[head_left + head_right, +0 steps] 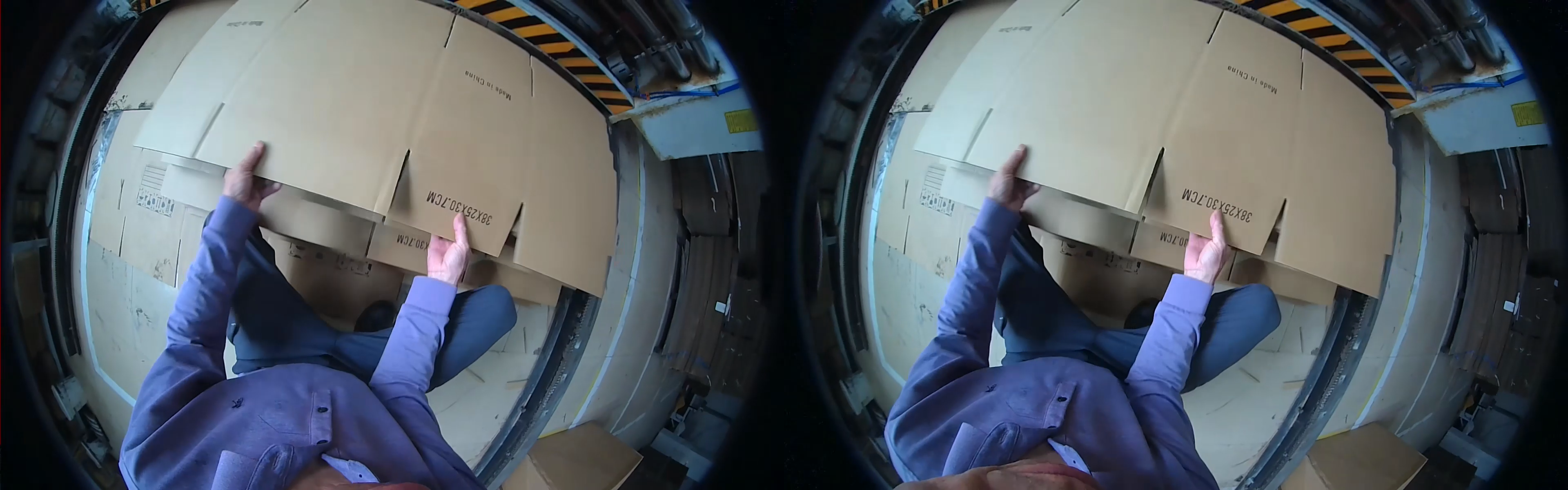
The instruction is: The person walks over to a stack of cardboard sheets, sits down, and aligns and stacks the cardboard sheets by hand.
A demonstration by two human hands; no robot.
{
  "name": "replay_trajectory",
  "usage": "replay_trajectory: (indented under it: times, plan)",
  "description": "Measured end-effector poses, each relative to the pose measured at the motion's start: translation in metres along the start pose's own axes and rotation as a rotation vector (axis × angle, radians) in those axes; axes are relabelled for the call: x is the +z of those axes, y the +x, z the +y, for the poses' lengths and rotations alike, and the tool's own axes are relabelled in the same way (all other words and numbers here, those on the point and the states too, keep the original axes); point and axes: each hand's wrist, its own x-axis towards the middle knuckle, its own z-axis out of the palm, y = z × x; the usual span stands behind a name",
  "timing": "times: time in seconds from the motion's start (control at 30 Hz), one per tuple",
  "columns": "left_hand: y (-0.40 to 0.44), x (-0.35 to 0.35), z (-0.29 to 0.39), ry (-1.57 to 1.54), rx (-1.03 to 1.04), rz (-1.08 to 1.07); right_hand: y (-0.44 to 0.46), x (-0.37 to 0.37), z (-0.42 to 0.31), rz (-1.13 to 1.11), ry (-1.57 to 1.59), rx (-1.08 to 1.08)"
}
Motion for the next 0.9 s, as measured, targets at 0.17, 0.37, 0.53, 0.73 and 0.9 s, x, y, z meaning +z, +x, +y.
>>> replay_trajectory:
  times: [0.17, 0.37, 0.53, 0.73, 0.9]
  plan:
    - [0.026, 0.013, -0.015, 0.148, -0.006, 0.128, 0.001, 0.024, -0.018, 0.295, -0.664, -0.131]
    - [0.034, 0.025, -0.009, 0.329, -0.042, 0.237, 0.008, 0.034, -0.025, 0.363, -1.051, -0.196]
    - [0.039, 0.033, -0.002, 0.399, -0.041, 0.258, 0.005, 0.047, -0.045, 0.418, -1.455, -0.152]
    - [0.049, 0.004, -0.02, 0.152, -0.004, 0.072, 0.009, 0.003, -0.07, 0.032, -1.159, 0.077]
    - [0.023, -0.007, -0.024, -0.299, 0.149, 0.194, -0.031, -0.008, -0.081, -0.072, -0.482, 0.0]
